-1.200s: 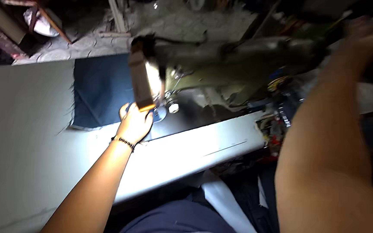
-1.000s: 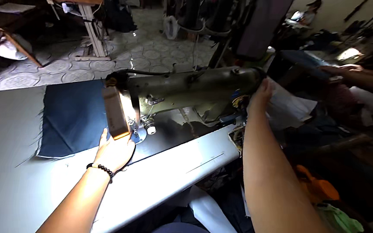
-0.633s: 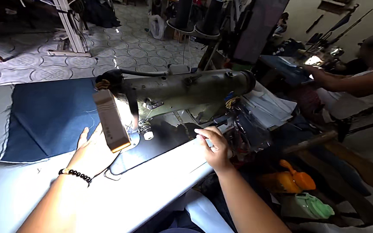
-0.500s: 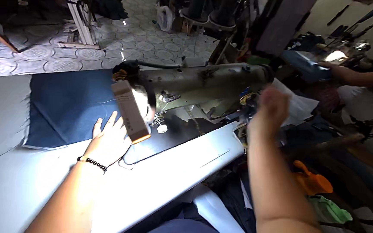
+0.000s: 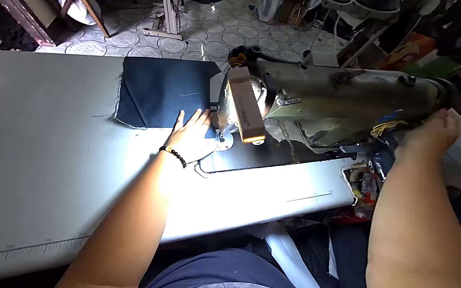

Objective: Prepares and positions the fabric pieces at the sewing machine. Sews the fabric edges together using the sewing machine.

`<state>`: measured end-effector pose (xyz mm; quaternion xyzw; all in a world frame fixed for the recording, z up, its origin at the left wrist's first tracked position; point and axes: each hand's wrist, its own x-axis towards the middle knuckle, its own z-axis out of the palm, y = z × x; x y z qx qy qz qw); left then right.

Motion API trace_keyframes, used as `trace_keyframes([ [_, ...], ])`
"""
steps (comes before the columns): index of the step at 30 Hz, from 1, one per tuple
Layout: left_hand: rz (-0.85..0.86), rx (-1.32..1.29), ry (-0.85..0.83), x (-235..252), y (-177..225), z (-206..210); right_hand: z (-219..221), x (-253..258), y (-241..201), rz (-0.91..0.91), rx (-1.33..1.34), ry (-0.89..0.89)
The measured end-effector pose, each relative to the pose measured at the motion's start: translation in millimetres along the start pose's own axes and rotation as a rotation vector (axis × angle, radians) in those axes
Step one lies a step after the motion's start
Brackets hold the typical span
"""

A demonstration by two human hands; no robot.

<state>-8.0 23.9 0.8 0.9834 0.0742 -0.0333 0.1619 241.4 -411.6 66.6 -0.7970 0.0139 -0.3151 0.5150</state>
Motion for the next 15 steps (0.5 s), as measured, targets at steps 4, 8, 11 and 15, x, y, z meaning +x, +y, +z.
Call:
trace_keyframes([
  [4,0.021,-0.054,0.149,10.1,-2.6,9.3,-10.0,-90.3,-10.5,-0.308,0.04,-0.229],
  [8,0.031,-0.075,0.31,19.8,3.2,19.3,58.8,-188.0,-48.7,-0.346,-0.061,-1.003],
  [11,0.02,-0.05,0.336,22.3,-1.0,17.4,147.1,-182.4,-71.1,-0.248,-0.362,-1.321],
  [15,-0.122,-0.163,0.449,21.3,-22.1,0.8,237.2,-185.0,-81.8,-0.406,-0.481,-1.142],
])
